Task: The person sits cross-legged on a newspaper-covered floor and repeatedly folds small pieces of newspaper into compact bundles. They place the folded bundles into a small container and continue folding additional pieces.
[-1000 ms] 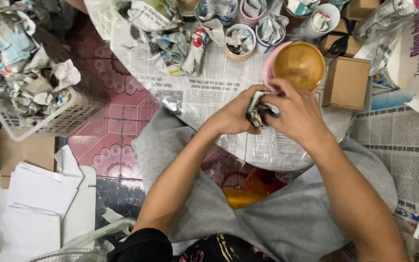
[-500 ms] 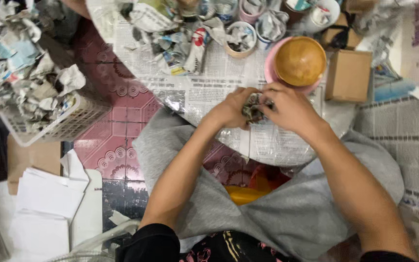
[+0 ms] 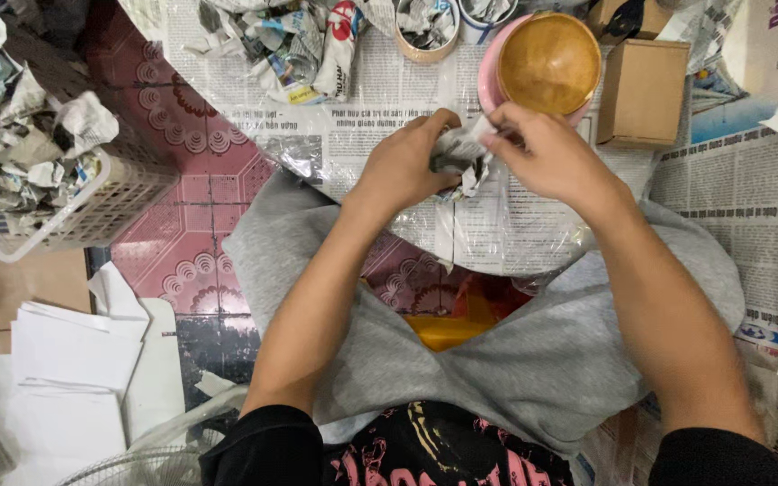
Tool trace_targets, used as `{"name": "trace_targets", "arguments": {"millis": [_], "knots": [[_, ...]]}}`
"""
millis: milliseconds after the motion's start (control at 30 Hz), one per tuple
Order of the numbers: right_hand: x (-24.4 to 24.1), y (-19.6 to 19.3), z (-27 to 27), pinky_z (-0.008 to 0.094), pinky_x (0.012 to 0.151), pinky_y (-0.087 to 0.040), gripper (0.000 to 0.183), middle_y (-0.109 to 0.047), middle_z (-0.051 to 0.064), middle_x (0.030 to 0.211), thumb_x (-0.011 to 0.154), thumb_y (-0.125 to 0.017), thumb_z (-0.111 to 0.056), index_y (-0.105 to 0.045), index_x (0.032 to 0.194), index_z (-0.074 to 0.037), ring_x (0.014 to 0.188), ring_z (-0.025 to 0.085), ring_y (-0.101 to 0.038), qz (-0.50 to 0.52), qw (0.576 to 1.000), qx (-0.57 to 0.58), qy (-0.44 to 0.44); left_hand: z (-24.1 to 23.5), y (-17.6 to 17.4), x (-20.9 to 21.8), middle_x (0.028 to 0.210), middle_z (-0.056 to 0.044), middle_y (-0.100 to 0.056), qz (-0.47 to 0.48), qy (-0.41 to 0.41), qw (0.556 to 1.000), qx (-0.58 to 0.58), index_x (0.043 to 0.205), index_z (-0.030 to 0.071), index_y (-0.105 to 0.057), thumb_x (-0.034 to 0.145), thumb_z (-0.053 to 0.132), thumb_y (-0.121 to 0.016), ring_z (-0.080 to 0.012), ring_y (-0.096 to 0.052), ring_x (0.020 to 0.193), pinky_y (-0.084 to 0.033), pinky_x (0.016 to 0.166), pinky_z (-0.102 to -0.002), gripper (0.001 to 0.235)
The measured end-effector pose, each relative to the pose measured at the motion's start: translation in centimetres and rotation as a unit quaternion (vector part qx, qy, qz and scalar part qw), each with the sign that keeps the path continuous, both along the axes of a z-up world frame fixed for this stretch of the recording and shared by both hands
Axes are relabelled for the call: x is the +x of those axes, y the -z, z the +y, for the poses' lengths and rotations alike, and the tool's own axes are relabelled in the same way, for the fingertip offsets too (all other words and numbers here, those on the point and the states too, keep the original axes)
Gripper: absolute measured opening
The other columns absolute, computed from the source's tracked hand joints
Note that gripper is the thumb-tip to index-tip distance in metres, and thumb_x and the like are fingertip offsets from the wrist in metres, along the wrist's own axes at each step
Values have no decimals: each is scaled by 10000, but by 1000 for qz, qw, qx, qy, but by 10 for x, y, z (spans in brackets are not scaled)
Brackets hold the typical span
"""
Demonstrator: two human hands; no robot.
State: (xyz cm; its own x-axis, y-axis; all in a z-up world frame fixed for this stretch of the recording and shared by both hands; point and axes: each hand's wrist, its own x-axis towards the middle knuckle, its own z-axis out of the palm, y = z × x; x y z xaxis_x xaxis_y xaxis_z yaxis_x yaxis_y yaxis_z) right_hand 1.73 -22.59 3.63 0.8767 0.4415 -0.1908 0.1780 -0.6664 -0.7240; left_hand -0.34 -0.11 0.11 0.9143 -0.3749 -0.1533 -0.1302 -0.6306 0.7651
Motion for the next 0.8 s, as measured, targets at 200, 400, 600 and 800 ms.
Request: {"name": "trace_targets", "arguments": {"millis": [200, 400, 600, 800], "knots": [[0, 9, 2, 422, 714, -564, 292, -744, 188, 945, 1062, -577, -252, -563, 1182, 13, 810, 284, -751, 46, 992, -20, 116, -8, 9, 2, 981, -208, -745, -89, -45, 994, 35, 1345, 129, -553, 901, 153, -708, -426, -712, 912, -547, 777, -532, 471], [5, 25, 6, 431, 736, -562, 336, -733, 201, 968, 1113, -596, -274, -563, 1199, 49, 837, 281, -744, -57, 994, -9, 95, -3, 27, 16, 915, -209, -755, -86, -77, 993, 10, 1243, 85, -594, 924, 295, -724, -426, -717, 855, -557, 738, -526, 403], [1, 28, -6, 398, 694, -546, 450, -737, 185, 913, 943, -781, -303, -605, 1141, 60, 797, 237, -710, -75, 995, 62, 38, -5, 41, 20, 935, -227, -758, -78, -106, 991, -39, 1197, 48, -562, 978, 328, -716, -426, -730, 889, -561, 765, -507, 387], [-4, 35, -3, 366, 655, -545, 349, -757, 158, 893, 984, -786, -244, -643, 1123, 42, 720, 213, -718, -38, 994, 26, 95, -2, 68, 13, 1006, -260, -732, -77, -92, 987, -105, 1312, -7, -437, 886, 317, -798, -394, -744, 902, -573, 790, -453, 646]]}}
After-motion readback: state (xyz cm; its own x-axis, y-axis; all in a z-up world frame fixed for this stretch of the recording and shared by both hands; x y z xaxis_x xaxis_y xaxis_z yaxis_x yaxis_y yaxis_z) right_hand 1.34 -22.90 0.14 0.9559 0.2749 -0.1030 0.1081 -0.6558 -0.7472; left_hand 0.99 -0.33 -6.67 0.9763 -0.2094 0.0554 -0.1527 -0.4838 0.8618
